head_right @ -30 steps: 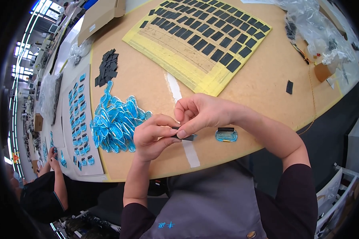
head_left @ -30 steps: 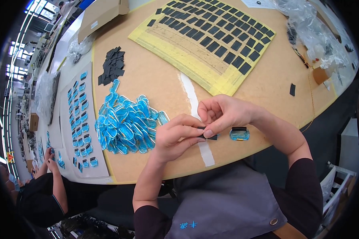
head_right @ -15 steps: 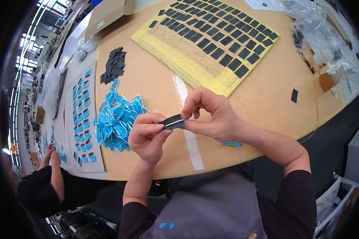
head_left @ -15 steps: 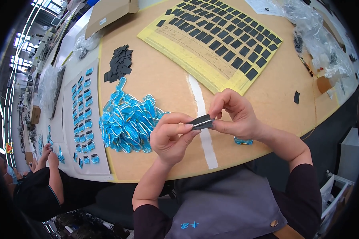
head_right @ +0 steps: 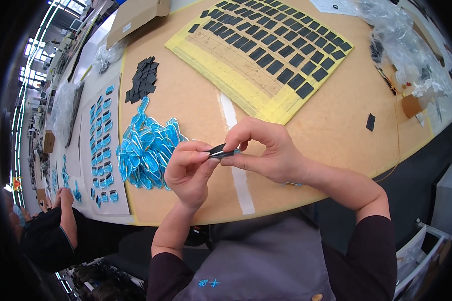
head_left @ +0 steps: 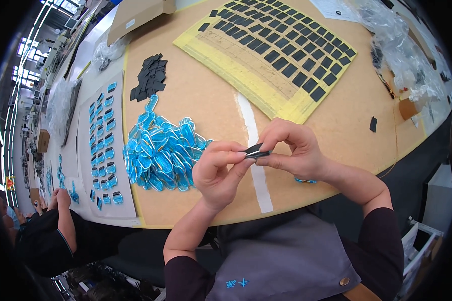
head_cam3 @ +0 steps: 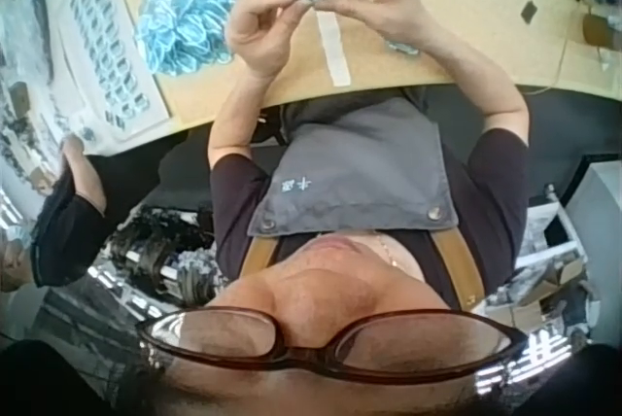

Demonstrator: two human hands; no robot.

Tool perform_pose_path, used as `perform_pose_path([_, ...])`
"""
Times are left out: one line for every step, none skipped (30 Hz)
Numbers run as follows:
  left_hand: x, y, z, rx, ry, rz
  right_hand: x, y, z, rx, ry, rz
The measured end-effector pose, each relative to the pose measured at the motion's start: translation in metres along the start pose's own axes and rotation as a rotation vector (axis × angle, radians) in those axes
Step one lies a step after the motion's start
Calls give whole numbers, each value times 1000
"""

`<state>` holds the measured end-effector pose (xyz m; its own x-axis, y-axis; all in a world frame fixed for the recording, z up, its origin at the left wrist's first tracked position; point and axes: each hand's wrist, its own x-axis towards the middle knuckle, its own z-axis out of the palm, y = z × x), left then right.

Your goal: Assembling small blue hardware components by manually applying adhesive black backings to them.

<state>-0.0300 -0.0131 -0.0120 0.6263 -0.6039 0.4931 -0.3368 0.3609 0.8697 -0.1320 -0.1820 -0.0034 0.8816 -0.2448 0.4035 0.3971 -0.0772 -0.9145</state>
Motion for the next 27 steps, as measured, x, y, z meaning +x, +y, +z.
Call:
perform_pose_path([1,0,0,-4,-7,-19,-1,1,0,-5,22,8])
perform_pose_path([1,1,0,-9,-13,-38,0,0,0,-5,18,9])
perform_pose_path([2,2,0,-8,-9,-38,0,-1,0,-14,15,-1])
perform_pose_path([2,3,1,-19,-6,-48,1,-2,0,-24,13,-12])
perform_pose_path([3,3,1,-30,-3,-59,1,-1,1,-23,9,-11])
perform_pose_path([3,3,0,-29,2,-58,0,-1,2,23,16,-5])
perform_pose_path([3,3,-1,-6,-35,-33,-1,0,4,69,24,2])
perform_pose_path([4,3,-2,16,-72,-8,-3,1,5,70,20,2])
perform_pose_path([4,3,-1,17,-69,-7,-4,1,6,139,36,48])
perform_pose_path([4,4,3,-45,-37,-30,-6,2,6,208,52,95])
perform_pose_path([5,4,5,-107,-6,-52,-7,1,7,208,48,95])
perform_pose_path([4,2,5,-106,-3,-51,-8,1,7,300,72,150])
perform_pose_path([3,-1,5,-105,-11,-50,-9,1,7,392,97,205])
perform_pose_path([2,-3,4,-103,-19,-49,-9,1,7,392,92,205])
perform_pose_path([2,-3,5,-105,-17,-49,-9,0,7,432,106,239])
perform_pose_path([1,-1,7,-154,15,-126,-9,-1,7,471,119,273])
perform_pose_path([0,0,8,-203,46,-203,-10,0,7,469,118,274])
perform_pose_path([0,1,8,-201,52,-203,-11,2,7,481,132,280])
perform_pose_path([0,1,8,-222,64,-247,-11,3,8,492,146,285])
perform_pose_path([-1,2,8,-242,76,-292,-11,4,9,493,141,288])
perform_pose_path([0,1,8,-243,80,-291,-11,4,9,506,151,291])
perform_pose_path([0,0,8,-235,71,-288,-11,4,10,519,161,294])
perform_pose_path([0,0,8,-227,62,-284,-10,3,10,518,158,296])
perform_pose_path([0,0,7,-226,65,-284,-10,3,10,507,166,291])
perform_pose_path([1,0,5,-203,28,-277,-10,3,11,495,174,287])
perform_pose_path([1,1,3,-180,-10,-270,-10,4,10,496,172,288])
perform_pose_path([2,2,4,-183,-11,-270,-11,4,10,464,159,270])
